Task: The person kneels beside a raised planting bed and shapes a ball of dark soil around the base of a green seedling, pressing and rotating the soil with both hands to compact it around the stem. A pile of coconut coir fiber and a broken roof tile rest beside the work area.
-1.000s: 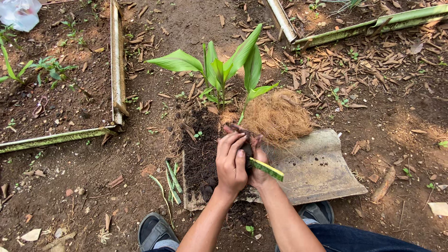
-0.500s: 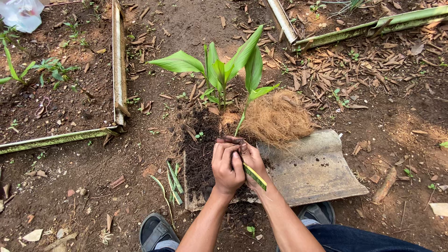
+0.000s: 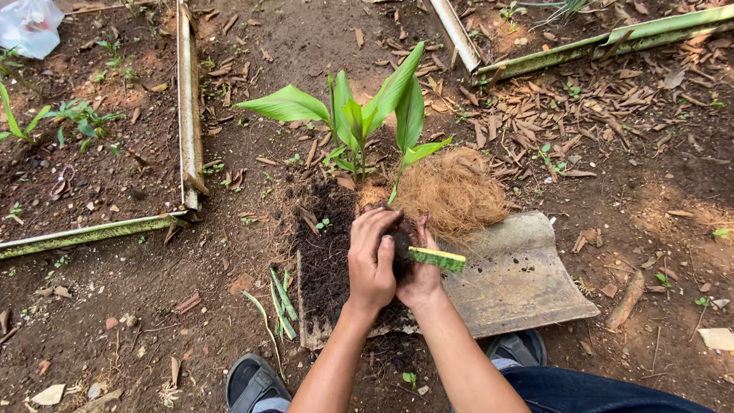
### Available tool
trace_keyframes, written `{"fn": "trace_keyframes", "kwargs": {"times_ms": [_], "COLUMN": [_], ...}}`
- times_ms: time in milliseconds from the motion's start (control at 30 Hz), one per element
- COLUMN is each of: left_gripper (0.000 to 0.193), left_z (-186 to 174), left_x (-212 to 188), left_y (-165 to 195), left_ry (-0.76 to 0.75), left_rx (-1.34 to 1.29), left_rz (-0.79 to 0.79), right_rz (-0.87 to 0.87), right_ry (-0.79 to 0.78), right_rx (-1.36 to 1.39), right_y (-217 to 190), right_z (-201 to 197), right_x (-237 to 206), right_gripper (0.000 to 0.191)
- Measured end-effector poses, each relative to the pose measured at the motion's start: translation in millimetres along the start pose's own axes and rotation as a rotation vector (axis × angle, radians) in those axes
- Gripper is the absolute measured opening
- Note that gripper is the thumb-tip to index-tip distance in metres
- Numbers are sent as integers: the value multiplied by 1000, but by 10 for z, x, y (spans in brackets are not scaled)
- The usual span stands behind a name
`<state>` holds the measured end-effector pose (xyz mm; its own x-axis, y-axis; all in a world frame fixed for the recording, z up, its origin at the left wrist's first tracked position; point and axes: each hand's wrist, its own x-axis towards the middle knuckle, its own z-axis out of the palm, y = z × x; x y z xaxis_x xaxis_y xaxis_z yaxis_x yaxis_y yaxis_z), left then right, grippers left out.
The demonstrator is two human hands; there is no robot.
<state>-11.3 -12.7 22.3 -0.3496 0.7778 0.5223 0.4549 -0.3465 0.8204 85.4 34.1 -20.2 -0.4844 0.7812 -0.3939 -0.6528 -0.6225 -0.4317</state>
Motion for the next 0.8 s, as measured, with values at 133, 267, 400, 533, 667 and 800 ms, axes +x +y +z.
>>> {"fn": "trace_keyframes", "kwargs": {"times_ms": [133,267,400,533,667,800], "left_gripper": [45,46,53,39,27,28], "left_z": [58,188,176,182,256,282], "left_x": [-58,-9,20,-55,-172,-217], "left_y": [-6,6,27,1,-61,-126], "left_ry": [56,220,261,268,210,165], "left_rx": [58,-652,-1138,-928,-904,-847], "left_rz": [-53,-536,-886,-751,-666,-670], "right_rz": [-121,-199,-614,-1004,-1066,-947], "right_ry": [-138,14,-235,-114,18,17], "right_rx": [12,-342,-727,-1183,-1322,-1229], "right_y": [-20,-33,-52,25,-30,-59], "right_z": [-96,0,214,347,397,401], "right_x": [62,20,-71,-257,-281,-278], "right_gripper": [54,57,70,72,56,35]}}
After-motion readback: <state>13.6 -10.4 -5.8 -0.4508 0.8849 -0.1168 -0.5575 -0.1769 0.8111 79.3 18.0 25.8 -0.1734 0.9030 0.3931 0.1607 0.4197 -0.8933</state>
